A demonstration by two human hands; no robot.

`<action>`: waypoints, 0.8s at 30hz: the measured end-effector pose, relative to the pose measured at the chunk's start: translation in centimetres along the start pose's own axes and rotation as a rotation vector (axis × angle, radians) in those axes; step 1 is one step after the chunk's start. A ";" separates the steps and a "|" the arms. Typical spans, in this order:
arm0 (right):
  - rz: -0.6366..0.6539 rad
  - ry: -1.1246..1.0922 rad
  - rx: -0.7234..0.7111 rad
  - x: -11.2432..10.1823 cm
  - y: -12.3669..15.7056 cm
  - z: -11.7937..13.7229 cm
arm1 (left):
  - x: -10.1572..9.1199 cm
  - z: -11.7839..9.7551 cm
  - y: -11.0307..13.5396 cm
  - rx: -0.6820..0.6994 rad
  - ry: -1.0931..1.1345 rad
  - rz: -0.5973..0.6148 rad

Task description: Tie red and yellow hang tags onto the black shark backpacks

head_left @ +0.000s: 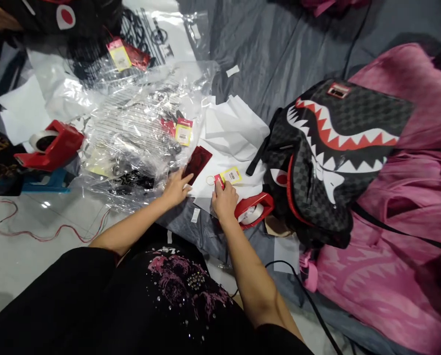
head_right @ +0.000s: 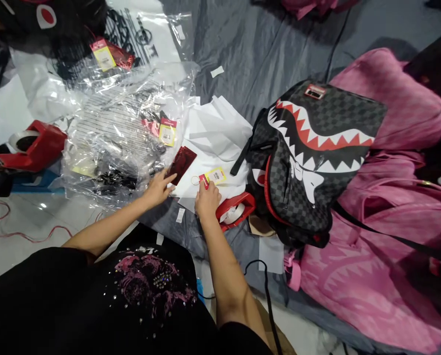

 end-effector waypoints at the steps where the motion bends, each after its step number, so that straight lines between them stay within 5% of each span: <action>1: -0.018 -0.007 -0.004 -0.1 0.2 0.0 | -0.9 -0.8 1.4 0.087 0.083 -0.016; 4: -0.117 -0.149 -0.055 -0.8 1.2 0.8 | -5.0 -1.4 6.9 0.188 0.205 -0.219; 6: -0.207 -0.335 -0.181 -1.8 2.1 3.0 | -7.6 0.4 10.0 -0.032 0.122 -0.371; 8: -0.291 -0.498 -0.355 -3.2 2.9 6.7 | -9.5 3.1 11.5 -0.292 -0.010 -0.393; 10: -0.319 -0.565 -0.486 -4.7 2.9 11.1 | -10.9 5.3 10.8 -0.355 -0.077 -0.296; 14: -0.215 -0.555 -0.384 -7.6 -0.1 16.4 | -15.3 4.7 5.6 -0.047 -0.114 -0.293; 17: -0.514 -0.677 -0.283 -12.4 -2.1 14.6 | -19.2 1.2 2.9 0.053 -0.199 -0.402; 20: -0.849 -0.738 -0.271 -18.8 -2.0 11.6 | -21.0 -1.5 2.1 -0.020 -0.189 -0.454; 22: -0.923 -0.704 -0.278 -22.3 -1.5 11.1 | -20.3 -2.1 1.6 -0.103 -0.136 -0.339; 24: -0.938 -0.654 -0.288 -24.7 -1.0 11.7 | -18.5 -2.1 0.3 -0.169 -0.104 -0.061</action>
Point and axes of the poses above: each hand's wrist, its own y-axis away from the middle knuckle, its own x-axis out of the palm, z = x × y, the point moved 3 cm from there along -y, towards the middle knuckle, and after that the axes turned 9 degrees about y, right-handed, at the moved point
